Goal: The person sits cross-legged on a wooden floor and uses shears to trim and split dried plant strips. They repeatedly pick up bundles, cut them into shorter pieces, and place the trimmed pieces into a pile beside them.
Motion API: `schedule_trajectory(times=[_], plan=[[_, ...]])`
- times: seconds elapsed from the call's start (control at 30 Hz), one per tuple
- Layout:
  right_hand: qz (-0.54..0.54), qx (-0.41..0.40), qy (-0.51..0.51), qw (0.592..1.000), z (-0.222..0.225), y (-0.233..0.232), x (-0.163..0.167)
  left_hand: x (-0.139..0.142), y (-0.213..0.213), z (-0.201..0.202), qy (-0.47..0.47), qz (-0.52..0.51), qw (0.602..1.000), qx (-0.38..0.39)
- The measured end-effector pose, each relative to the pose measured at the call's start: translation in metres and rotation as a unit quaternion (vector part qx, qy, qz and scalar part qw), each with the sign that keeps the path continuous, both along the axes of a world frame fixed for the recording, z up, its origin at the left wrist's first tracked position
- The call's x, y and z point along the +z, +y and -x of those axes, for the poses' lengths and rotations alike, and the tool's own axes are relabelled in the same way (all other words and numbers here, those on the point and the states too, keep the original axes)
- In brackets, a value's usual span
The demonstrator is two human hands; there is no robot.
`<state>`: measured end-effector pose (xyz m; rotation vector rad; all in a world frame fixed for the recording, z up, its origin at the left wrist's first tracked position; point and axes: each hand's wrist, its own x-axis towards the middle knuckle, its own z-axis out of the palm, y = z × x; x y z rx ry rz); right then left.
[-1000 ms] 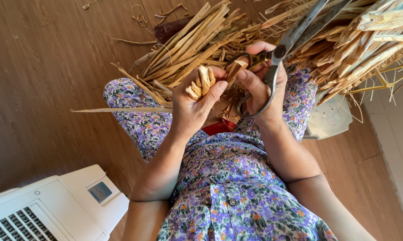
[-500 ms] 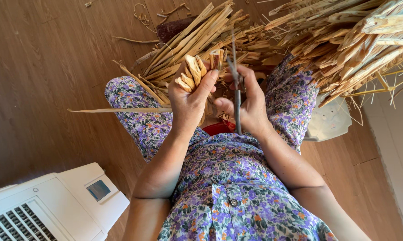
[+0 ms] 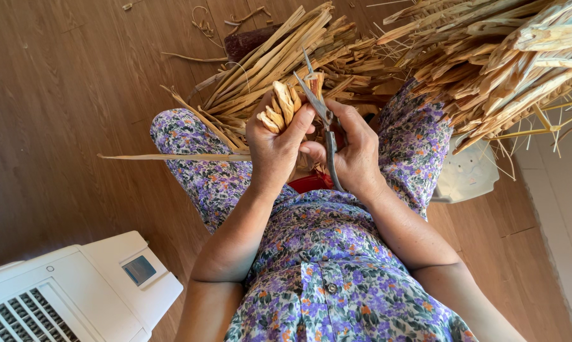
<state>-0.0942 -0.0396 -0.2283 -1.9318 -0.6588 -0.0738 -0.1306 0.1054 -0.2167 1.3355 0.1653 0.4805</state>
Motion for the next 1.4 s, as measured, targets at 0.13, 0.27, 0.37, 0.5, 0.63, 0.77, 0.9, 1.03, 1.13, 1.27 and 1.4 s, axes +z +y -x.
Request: schedule_trajectory(times=[0.13,0.27,0.37,0.5,0.63,0.77,0.9,1.03,1.13,1.27,1.4], plan=[[-0.013,-0.01,0.035,0.999,-0.002,-0.002,-0.005,0.002,0.0,-0.002,0.007,0.002,1.0,-0.002],[-0.068,0.015,0.018,0.997,-0.006,-0.004,-0.014,-0.001,-0.003,-0.003,-0.002,-0.012,1.0,-0.001],[-0.11,0.028,0.067,0.991,-0.008,-0.005,-0.022,-0.002,-0.003,-0.005,-0.009,-0.029,1.0,0.003],[-0.231,0.065,0.272,0.932,-0.017,-0.013,-0.028,0.011,-0.002,-0.007,-0.12,-0.142,0.982,0.045],[-0.214,0.141,0.298,0.92,-0.026,-0.024,-0.034,0.036,-0.001,0.005,-0.215,-0.348,0.912,0.037],[-0.322,0.168,0.577,0.732,-0.016,-0.03,-0.049,0.045,-0.022,0.017,-0.277,-0.448,0.848,-0.054],[-0.296,0.182,0.643,0.683,0.004,-0.04,-0.056,0.031,-0.053,0.02,-0.314,-0.506,0.788,-0.153],[-0.244,0.195,0.657,0.686,0.012,-0.049,-0.038,0.025,-0.05,0.037,-0.319,-0.558,0.748,-0.166],[-0.2,0.211,0.658,0.694,0.013,-0.043,-0.014,0.033,-0.05,0.047,-0.326,-0.554,0.747,-0.168],[-0.178,0.243,0.634,0.713,0.005,-0.019,0.023,0.048,-0.045,0.048,-0.346,-0.545,0.748,-0.151],[-0.236,0.326,0.565,0.72,-0.011,0.004,0.054,0.057,-0.038,0.043,-0.357,-0.55,0.739,-0.157]])
